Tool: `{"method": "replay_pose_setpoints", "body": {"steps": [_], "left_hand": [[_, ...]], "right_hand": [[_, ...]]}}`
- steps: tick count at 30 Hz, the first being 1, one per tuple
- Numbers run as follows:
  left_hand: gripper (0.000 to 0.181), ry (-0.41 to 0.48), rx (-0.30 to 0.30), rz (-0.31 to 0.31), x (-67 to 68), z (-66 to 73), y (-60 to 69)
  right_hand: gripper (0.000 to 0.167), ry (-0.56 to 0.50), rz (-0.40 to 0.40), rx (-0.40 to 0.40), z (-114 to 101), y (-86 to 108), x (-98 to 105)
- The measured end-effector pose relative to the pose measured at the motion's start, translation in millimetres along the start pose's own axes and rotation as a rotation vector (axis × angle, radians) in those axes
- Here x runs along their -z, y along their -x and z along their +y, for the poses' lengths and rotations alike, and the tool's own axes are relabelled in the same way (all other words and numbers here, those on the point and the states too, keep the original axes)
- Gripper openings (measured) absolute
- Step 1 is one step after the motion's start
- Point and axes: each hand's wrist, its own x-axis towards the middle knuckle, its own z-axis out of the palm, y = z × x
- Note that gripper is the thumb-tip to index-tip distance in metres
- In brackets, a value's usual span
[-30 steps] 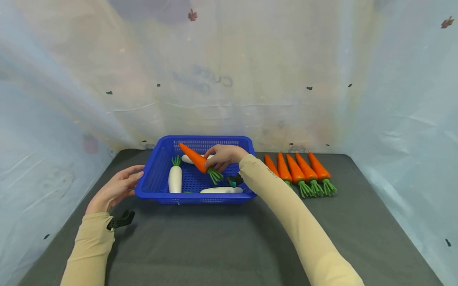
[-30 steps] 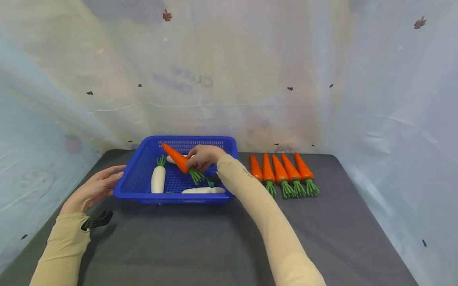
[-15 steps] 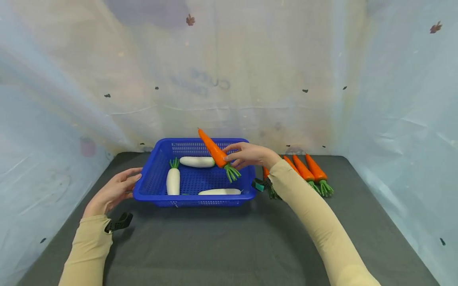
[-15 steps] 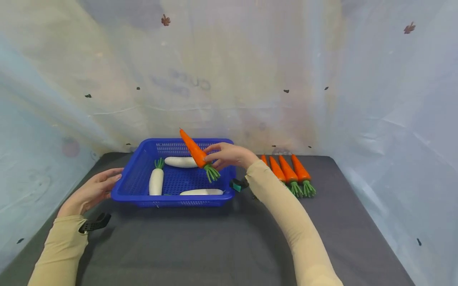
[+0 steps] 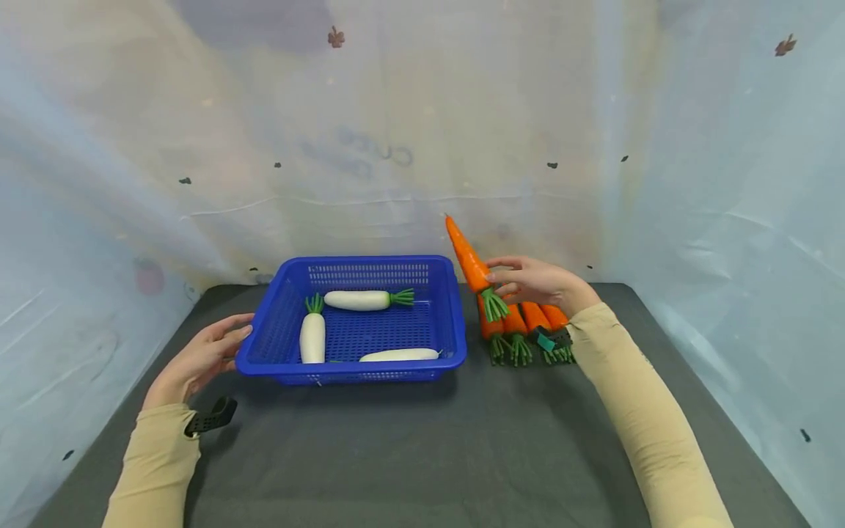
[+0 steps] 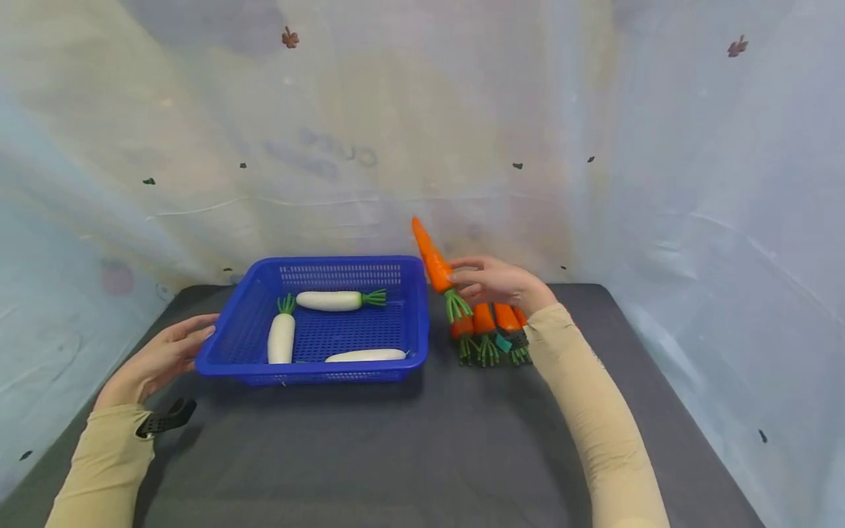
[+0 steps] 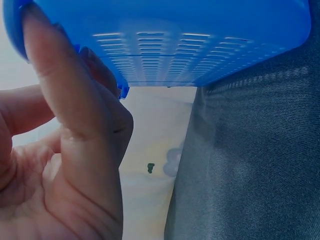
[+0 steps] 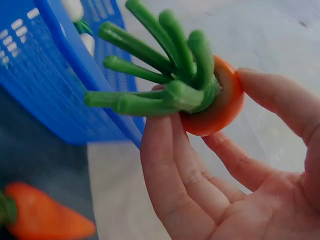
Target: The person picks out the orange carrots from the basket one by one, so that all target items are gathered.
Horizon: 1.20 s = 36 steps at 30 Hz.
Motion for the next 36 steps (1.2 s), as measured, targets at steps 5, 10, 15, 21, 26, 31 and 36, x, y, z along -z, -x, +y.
{"method": "replay_pose_setpoints", "body": {"steps": [5,10,15,21,26,31,36], "left_hand": [[0.072,0.002,-0.004,0.006,1.7,-1.2,2.5],[0.07,0.024,-0.001,0.006,0.2,-1.4,2.8],[0.067,0.055,0.005,-0.008,-2.0,-1.8,2.2],[0.07,0.047,0.007,-0.013,-1.7,-0.9,1.9],[0.07,0.045,0.007,-0.014,-1.2,-0.7,0.7],[0.071,0.047,0.01,-0.016,-1.2,-0.4,-0.6],[0.07,0.054,0.014,-0.014,-0.6,-0.7,-2.1]], "right_hand": [[0.068,-0.029,0.025,0.038,6.1,29.0,31.8],[0.07,0.0,0.074,0.026,20.7,54.9,62.5],[0.073,0.015,0.12,-0.004,41.8,78.9,86.2],[0.073,0.029,0.178,-0.039,69.9,99.4,110.8],[0.074,0.048,0.199,-0.079,93.1,108.2,125.6],[0.074,0.062,0.203,-0.146,115.9,110.1,135.0],[0.078,0.071,0.223,-0.203,132.1,107.5,140.2]]}}
